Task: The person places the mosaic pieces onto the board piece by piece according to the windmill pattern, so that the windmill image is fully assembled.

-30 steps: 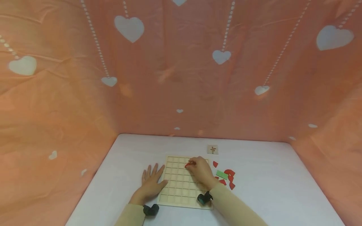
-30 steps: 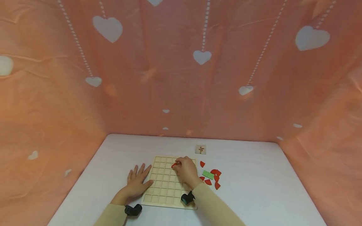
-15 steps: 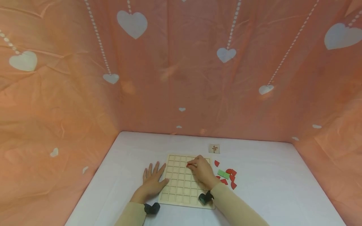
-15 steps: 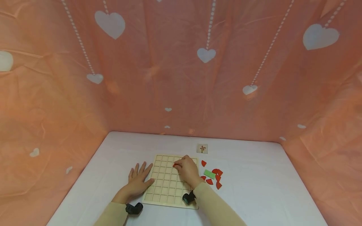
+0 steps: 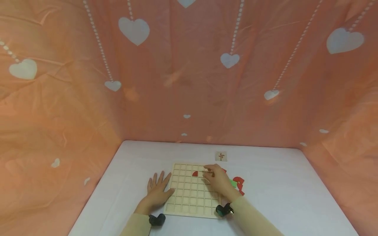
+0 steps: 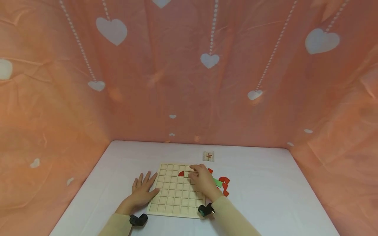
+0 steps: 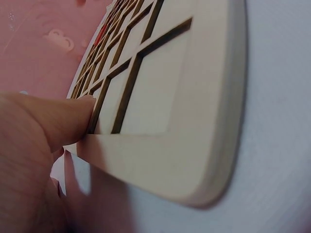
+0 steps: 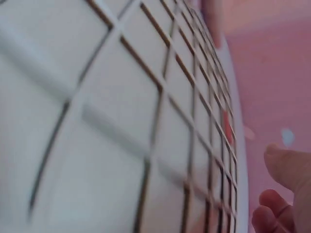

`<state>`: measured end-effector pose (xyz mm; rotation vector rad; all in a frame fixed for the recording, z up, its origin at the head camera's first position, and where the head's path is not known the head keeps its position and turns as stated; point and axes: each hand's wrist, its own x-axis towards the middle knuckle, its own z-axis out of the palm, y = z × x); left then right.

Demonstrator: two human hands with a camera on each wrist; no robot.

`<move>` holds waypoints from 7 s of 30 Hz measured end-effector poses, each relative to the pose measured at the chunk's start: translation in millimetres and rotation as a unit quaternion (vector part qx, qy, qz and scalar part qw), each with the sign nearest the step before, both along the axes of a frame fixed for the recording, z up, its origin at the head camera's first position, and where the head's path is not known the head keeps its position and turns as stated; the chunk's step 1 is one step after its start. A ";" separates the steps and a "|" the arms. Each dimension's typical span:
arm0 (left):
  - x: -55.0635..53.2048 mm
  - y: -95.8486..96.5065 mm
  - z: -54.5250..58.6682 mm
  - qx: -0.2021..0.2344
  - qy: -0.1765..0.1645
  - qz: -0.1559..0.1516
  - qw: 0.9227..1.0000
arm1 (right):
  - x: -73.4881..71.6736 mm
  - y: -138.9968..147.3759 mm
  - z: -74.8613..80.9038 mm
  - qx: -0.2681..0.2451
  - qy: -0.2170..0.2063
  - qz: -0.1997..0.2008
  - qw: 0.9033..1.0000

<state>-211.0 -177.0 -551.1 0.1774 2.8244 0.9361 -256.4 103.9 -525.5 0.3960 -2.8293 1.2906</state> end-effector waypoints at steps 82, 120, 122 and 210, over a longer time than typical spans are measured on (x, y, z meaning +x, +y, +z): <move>-0.4 -0.8 -0.5 0.006 0.001 -0.005 1.000 | 20.2 123.7 -19.8 -0.027 -0.125 -0.212 0.969; 2.7 -2.2 -1.5 0.014 0.010 -0.001 1.000 | 8.2 -42.2 -15.8 -0.026 -0.017 0.007 0.999; 3.1 -1.6 -0.9 0.017 0.008 0.000 1.000 | 8.7 -43.2 -17.6 -0.020 -0.011 0.008 1.000; 0.9 -0.6 -2.6 0.006 0.004 0.004 1.000 | 38.7 72.6 -19.3 0.058 0.018 -0.105 0.993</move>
